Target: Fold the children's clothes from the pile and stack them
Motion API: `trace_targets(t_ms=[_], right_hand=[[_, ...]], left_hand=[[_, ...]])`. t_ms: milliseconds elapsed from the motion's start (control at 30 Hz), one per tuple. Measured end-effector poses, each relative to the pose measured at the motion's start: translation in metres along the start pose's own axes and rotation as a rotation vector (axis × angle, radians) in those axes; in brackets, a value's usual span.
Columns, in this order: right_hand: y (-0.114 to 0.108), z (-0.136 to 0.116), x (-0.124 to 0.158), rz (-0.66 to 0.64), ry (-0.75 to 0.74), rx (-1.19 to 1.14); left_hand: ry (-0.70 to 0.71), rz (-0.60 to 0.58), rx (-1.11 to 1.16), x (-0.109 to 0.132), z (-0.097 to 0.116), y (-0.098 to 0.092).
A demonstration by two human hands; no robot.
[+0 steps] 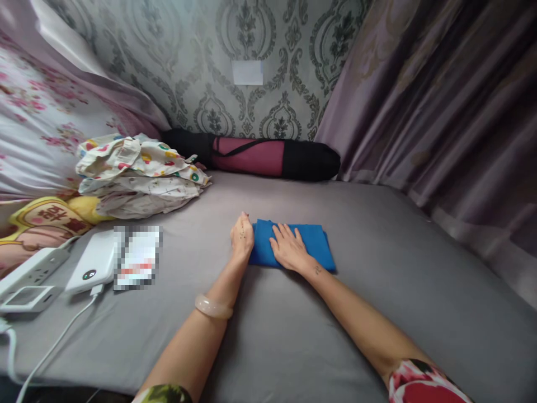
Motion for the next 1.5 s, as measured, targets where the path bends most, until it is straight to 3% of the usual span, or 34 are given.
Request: trace_targets(t_ms=[133, 267, 400, 600, 733, 867, 967, 1100, 1333, 1400, 1500], right_hand=[[-0.009, -0.024, -0.010, 0.082, -0.066, 0.003], [0.002, -0.048, -0.019, 0.067, -0.148, -0.006], [0.013, -0.052, -0.021, 0.030, -0.157, -0.020], [0.010, -0.050, -0.020, 0.001, -0.165, -0.072], [-0.005, -0.033, -0.013, 0.010, -0.167, -0.161], [-0.023, 0.008, 0.006, 0.115, -0.095, -0.057], [-0.021, 0.032, 0.020, 0.093, -0.079, 0.010], [-0.011, 0.040, 0.026, 0.065, -0.093, 0.041], [-0.011, 0.038, 0.025, 0.091, -0.094, 0.022], [-0.014, 0.041, 0.026, 0.086, -0.092, 0.005], [-0.023, 0.055, 0.028, 0.139, -0.019, 0.006]], left_hand=[[-0.006, -0.001, 0.004, -0.001, -0.001, 0.000], [-0.005, -0.004, 0.007, -0.002, -0.002, -0.001], [0.011, -0.014, -0.006, -0.001, -0.002, 0.002], [0.085, -0.042, -0.060, 0.000, 0.004, 0.005], [0.193, -0.079, -0.207, 0.012, 0.018, 0.009], [0.528, -0.146, -0.473, 0.042, 0.044, 0.028], [0.697, -0.273, -0.642, 0.063, 0.044, 0.051], [0.680, -0.378, -0.759, 0.067, 0.029, 0.067], [0.678, -0.392, -0.798, 0.065, 0.029, 0.067], [0.689, -0.370, -0.786, 0.066, 0.033, 0.063], [0.707, -0.238, -0.752, 0.063, 0.040, 0.052]])
Point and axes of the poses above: each hand's wrist, its own x-axis away from the middle knuckle, its own y-axis out of the palm, z = x × y, the point moved 7 cm from there along -x, towards the middle knuckle, and after that the axes turned 2 degrees about z, right-handed, at the moved point
